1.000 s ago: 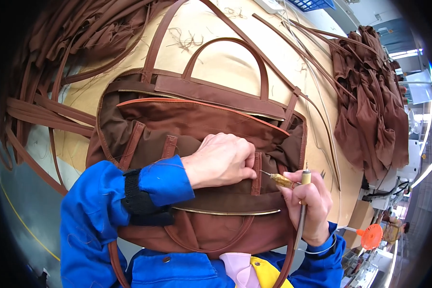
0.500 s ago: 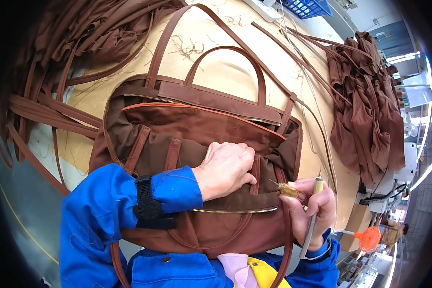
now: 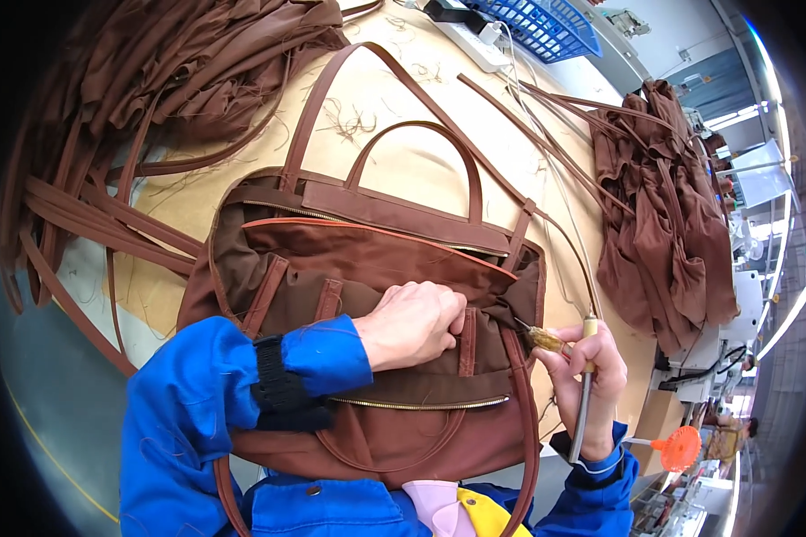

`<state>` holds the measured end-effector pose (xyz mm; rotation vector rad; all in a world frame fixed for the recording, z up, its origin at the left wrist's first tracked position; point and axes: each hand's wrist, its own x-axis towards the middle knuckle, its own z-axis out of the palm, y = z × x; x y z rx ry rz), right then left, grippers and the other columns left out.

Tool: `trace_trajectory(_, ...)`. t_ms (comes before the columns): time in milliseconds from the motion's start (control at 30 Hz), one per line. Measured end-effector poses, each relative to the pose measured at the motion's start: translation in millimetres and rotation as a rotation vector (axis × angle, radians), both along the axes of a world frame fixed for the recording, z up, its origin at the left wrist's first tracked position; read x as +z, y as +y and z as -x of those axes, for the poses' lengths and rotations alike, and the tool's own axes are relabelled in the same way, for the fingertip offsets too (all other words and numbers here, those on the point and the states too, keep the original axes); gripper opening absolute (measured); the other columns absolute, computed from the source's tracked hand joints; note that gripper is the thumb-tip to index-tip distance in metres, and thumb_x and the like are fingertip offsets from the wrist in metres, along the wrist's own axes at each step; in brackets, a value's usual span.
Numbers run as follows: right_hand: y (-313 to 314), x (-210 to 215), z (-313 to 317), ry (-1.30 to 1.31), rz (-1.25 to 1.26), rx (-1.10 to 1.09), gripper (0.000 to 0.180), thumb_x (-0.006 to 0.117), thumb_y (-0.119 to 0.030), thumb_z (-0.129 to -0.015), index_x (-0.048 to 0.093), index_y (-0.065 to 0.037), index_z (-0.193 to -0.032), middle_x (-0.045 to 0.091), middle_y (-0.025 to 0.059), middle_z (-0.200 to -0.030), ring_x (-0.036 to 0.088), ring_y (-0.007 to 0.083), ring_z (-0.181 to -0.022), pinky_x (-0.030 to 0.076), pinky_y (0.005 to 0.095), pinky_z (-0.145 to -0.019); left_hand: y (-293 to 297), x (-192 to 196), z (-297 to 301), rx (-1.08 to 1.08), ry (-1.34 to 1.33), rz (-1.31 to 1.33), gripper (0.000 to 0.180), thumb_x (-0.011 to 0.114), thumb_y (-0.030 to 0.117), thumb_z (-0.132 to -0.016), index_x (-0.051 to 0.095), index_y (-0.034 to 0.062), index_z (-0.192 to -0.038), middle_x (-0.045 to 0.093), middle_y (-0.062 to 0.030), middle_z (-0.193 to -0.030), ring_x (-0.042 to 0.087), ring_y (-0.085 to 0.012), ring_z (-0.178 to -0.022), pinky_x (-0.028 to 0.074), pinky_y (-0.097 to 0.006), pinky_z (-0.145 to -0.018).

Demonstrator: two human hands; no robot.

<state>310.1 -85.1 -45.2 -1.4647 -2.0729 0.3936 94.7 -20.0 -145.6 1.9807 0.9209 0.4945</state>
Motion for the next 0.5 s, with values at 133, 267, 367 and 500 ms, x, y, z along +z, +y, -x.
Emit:
trace_trajectory(133, -6.4, 2.0, 1.1, -0.022, -0.017, -0.030, 0.042, 0.079, 0.010, -0.071, 0.041, -0.006, -0.076, 0.060, 0.0117, -0.085, 0.065, 0.0209, -0.085, 0.054, 0.0285, -0.071, -3.0, 15.7, 2.9, 0.015, -0.077, 0.013, 0.012, 0.069, 0.011, -0.079, 0.062, 0.0027, -0.085, 0.065, -0.0137, -0.084, 0.065, -0.0329, -0.080, 0.051, -0.043, -0.069)
trace_trajectory(267, -2.3, 0.5, 10.6, 0.040, -0.071, -0.023, 0.034, 0.080, 0.007, -0.072, 0.048, -0.005, -0.074, 0.065, 0.0152, -0.078, 0.067, 0.0257, -0.076, 0.051, 0.0324, -0.064, -7.9, 15.6, -5.8, 0.039, -0.136, 0.001, 0.017, 0.073, 0.016, -0.080, 0.064, 0.0026, -0.083, 0.065, -0.0142, -0.084, 0.065, -0.0326, -0.078, 0.051, -0.042, -0.068)
trace_trajectory(367, 1.1, 2.3, 17.0, 0.026, -0.097, 0.027, 0.034, 0.079, 0.008, -0.072, 0.048, -0.005, -0.074, 0.065, 0.0137, -0.076, 0.067, 0.0263, -0.075, 0.051, 0.0332, -0.063, -10.9, 10.0, -10.6, 0.072, -0.202, -0.095, 0.018, 0.075, 0.017, -0.081, 0.066, 0.0017, -0.083, 0.065, -0.0145, -0.083, 0.065, -0.0328, -0.077, 0.051, -0.041, -0.067)
trace_trajectory(500, 1.3, -1.2, 12.2, 0.036, -0.092, 0.007, 0.033, 0.078, 0.009, -0.073, 0.048, -0.005, -0.074, 0.064, 0.0133, -0.076, 0.067, 0.0268, -0.075, 0.051, 0.0339, -0.063, -6.4, 8.0, -10.0, 0.087, -0.276, -0.089, 0.014, 0.074, 0.012, -0.081, 0.067, 0.0000, -0.082, 0.065, -0.0152, -0.080, 0.065, -0.0338, -0.074, 0.052, -0.041, -0.066)
